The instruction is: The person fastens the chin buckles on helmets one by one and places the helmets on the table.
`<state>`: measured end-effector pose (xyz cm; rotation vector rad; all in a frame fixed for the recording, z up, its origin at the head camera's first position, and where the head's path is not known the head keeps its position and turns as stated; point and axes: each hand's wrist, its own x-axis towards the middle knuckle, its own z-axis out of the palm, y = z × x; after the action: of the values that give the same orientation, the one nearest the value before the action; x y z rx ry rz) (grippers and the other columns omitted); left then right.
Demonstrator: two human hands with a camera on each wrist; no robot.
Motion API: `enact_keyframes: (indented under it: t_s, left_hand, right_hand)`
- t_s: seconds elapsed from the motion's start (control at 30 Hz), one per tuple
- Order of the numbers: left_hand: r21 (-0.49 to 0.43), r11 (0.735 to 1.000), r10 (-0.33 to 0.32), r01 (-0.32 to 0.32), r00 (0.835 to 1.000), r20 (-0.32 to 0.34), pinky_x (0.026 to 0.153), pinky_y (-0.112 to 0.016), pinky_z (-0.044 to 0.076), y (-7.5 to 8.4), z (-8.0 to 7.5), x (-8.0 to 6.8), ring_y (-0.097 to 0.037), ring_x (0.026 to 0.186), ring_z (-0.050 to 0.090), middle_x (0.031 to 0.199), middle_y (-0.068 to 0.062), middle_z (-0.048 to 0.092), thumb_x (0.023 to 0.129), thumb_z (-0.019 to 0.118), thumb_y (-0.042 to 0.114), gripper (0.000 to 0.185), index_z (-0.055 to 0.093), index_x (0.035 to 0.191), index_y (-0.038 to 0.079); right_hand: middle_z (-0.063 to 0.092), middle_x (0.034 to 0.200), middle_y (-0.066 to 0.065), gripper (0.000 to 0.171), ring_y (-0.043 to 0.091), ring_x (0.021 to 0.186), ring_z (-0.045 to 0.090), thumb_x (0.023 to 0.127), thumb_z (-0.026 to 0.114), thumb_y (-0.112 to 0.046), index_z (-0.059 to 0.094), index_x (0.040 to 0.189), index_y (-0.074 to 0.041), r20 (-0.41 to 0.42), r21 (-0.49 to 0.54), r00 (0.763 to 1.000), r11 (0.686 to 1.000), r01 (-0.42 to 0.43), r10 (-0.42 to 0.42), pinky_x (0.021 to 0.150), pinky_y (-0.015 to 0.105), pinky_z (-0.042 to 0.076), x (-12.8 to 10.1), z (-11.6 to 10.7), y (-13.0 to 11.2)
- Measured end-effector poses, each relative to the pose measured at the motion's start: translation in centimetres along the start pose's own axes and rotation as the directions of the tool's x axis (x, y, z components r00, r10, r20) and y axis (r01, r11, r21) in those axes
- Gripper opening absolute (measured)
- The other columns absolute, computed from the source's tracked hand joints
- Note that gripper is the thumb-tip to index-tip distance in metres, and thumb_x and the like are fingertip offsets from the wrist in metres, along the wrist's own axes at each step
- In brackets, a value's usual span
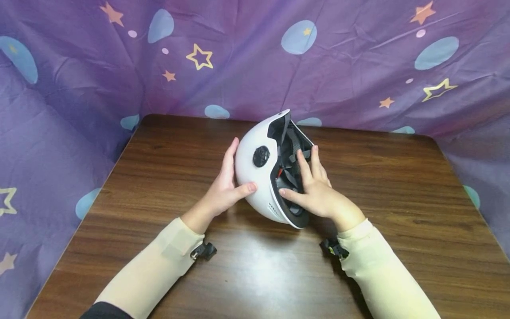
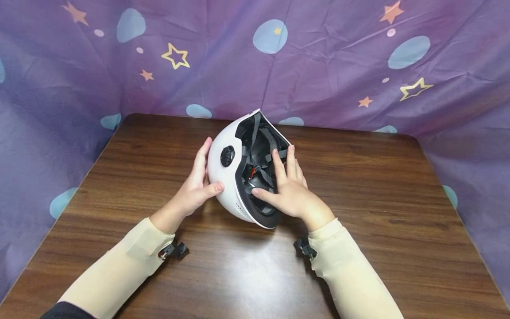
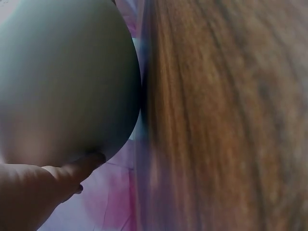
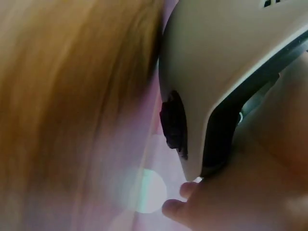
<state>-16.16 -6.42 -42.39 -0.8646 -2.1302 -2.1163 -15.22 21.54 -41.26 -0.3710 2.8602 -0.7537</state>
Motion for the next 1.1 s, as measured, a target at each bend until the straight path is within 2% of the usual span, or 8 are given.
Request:
enact_keyframes:
  t_s: [0.17, 0.33, 0.53, 0.6, 0.67, 0.83, 0.93, 1.1]
  left_hand:
    - [-0.011, 1.000, -0.021, 0.021, 0.999, 0.035, 0.127, -0.049, 0.020, -0.1, 0.4, -0.1, -0.024, 0.162, 0.006, 0.178, -0.016, -0.006, 0.074, 0.081, 0.081, 0.150, -0.010, 0.170, 0.009]
    - [0.011, 0.999, -0.036, 0.036, 0.998, 0.053, 0.116, -0.054, 0.039, 0.0, 0.4, -0.4, -0.027, 0.159, 0.018, 0.178, -0.009, -0.002, 0.073, 0.085, 0.076, 0.148, -0.008, 0.171, 0.017]
    - [0.012, 0.999, -0.043, 0.042, 0.997, 0.058, 0.113, -0.057, 0.042, 0.1, 0.6, -0.4, -0.029, 0.159, 0.020, 0.178, -0.009, -0.001, 0.070, 0.086, 0.078, 0.151, -0.008, 0.171, 0.019]
    - [0.007, 0.999, -0.037, 0.036, 0.997, 0.068, 0.114, -0.058, 0.041, 0.0, 0.7, -0.3, -0.031, 0.158, 0.020, 0.177, -0.010, 0.000, 0.070, 0.086, 0.078, 0.152, -0.009, 0.171, 0.018]
    - [0.010, 0.999, -0.032, 0.031, 0.997, 0.075, 0.115, -0.057, 0.040, 0.0, 1.0, -0.1, -0.030, 0.158, 0.020, 0.177, -0.011, 0.000, 0.069, 0.086, 0.079, 0.152, -0.009, 0.171, 0.018]
    - [0.058, 0.998, -0.044, 0.039, 0.995, 0.086, 0.117, -0.051, 0.040, 0.4, 1.3, -0.2, -0.029, 0.157, 0.023, 0.176, -0.011, 0.000, 0.067, 0.084, 0.082, 0.152, -0.007, 0.171, 0.020]
    - [0.094, 0.995, -0.035, 0.027, 0.996, 0.086, 0.119, -0.050, 0.037, 0.6, 1.1, -0.4, -0.029, 0.157, 0.022, 0.176, -0.012, -0.002, 0.069, 0.083, 0.082, 0.151, -0.007, 0.171, 0.018]
    - [0.143, 0.989, 0.009, -0.022, 0.996, 0.091, 0.126, -0.049, 0.023, 0.6, 0.9, -0.5, -0.025, 0.160, 0.013, 0.176, -0.012, -0.001, 0.071, 0.083, 0.081, 0.148, -0.005, 0.171, 0.015]
  right_hand:
    - [-0.042, 0.165, 0.020, 0.115, 0.064, 0.153, -0.004, 0.098, 0.065, -0.054, -0.015, 0.170, -0.016, 0.050, 0.059, 0.998, 0.998, 0.032, -0.035, 0.119, 0.079, 0.011, 0.1, 0.1, 0.3]
    - [-0.041, 0.164, 0.026, 0.120, 0.067, 0.151, -0.003, 0.094, 0.071, -0.048, -0.016, 0.169, -0.012, 0.077, 0.065, 0.996, 0.997, 0.043, -0.047, 0.119, 0.078, 0.012, 0.4, 0.2, 0.4]
    - [-0.034, 0.170, 0.017, 0.095, 0.057, 0.156, -0.011, 0.106, 0.051, -0.045, -0.012, 0.172, -0.020, 0.122, 0.175, 0.992, 0.985, -0.011, -0.011, 0.117, 0.082, 0.002, -0.1, -2.4, -0.3]
    - [-0.030, 0.173, 0.013, 0.089, 0.047, 0.158, -0.017, 0.108, 0.050, -0.038, -0.008, 0.173, -0.022, 0.074, 0.273, 0.996, 0.962, 0.022, -0.043, 0.119, 0.078, -0.001, -0.9, -3.9, -0.6]
    - [-0.015, 0.176, 0.016, 0.085, 0.046, 0.159, 0.002, 0.107, 0.053, -0.026, -0.001, 0.173, -0.020, -0.044, 0.369, 0.990, 0.919, 0.140, -0.134, 0.125, 0.065, 0.013, -1.6, -5.1, -1.1]
    - [0.036, 0.167, 0.017, 0.089, 0.038, 0.138, 0.051, 0.096, 0.069, -0.001, 0.023, 0.171, -0.016, -0.321, 0.432, 0.875, 0.766, 0.476, -0.362, 0.114, 0.033, 0.044, -2.6, -5.4, -3.6]
    - [0.053, 0.155, 0.013, 0.099, 0.031, 0.132, 0.058, 0.088, 0.084, -0.008, 0.029, 0.169, -0.024, -0.345, 0.380, 0.853, 0.773, 0.508, -0.391, 0.110, 0.045, 0.050, -2.8, -4.6, -5.4]
    - [0.059, 0.143, 0.010, 0.110, 0.022, 0.126, 0.060, 0.074, 0.098, -0.016, 0.032, 0.162, -0.023, -0.350, 0.339, 0.862, 0.808, 0.481, -0.367, 0.106, 0.049, 0.049, -2.6, -3.9, -6.7]
